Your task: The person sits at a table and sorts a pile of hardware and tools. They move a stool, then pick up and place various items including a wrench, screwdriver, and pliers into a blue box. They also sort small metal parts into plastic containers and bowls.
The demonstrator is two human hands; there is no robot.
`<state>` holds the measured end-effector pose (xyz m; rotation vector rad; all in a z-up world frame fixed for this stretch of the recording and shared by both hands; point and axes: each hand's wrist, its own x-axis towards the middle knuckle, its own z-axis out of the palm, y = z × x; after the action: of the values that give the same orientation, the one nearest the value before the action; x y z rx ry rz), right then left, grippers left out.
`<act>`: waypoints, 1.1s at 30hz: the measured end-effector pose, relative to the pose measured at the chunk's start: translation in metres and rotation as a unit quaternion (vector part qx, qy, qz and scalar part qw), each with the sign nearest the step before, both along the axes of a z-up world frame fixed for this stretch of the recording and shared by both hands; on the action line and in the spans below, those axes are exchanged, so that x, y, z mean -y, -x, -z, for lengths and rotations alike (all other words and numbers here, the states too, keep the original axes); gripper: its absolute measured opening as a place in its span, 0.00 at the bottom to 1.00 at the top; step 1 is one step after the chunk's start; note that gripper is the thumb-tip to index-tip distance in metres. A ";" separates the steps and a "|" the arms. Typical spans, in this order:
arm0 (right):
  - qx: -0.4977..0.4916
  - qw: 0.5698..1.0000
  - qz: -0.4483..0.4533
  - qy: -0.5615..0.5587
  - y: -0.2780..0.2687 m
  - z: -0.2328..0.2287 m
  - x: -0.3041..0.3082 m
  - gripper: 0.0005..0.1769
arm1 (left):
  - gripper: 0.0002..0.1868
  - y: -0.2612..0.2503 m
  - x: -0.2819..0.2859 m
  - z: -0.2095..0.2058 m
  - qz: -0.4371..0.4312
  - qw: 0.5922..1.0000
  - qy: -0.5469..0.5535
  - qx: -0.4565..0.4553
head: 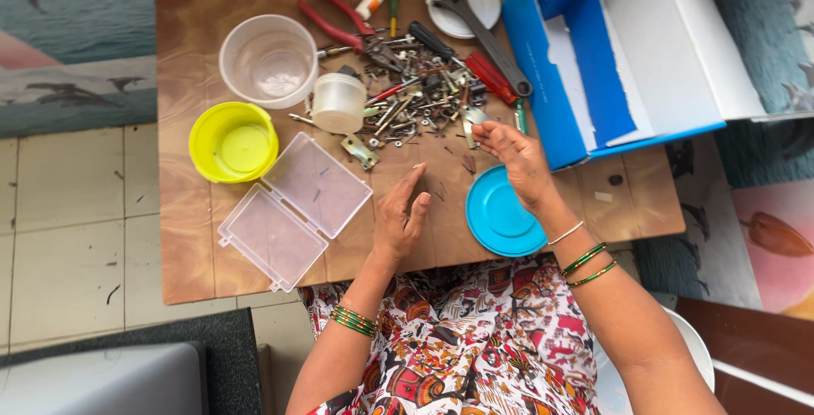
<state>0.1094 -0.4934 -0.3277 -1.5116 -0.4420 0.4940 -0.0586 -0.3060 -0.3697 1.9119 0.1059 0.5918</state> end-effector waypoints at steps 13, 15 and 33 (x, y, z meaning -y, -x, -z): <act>0.359 0.905 0.048 0.224 0.039 -0.036 0.043 0.26 | 0.24 -0.003 0.004 -0.005 -0.011 0.999 -0.040 -0.010; 0.417 0.877 0.078 0.224 0.043 -0.048 0.049 0.23 | 0.23 -0.005 0.005 -0.008 -0.012 0.997 -0.070 -0.004; 0.594 0.654 0.141 0.447 0.004 -0.056 0.081 0.18 | 0.30 -0.008 0.015 -0.014 0.025 0.966 -0.253 -0.047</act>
<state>0.1058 -0.5746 -0.2715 -2.7345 -1.0267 -0.7988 -0.0504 -0.3211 -0.3559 2.4318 -0.0380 0.5265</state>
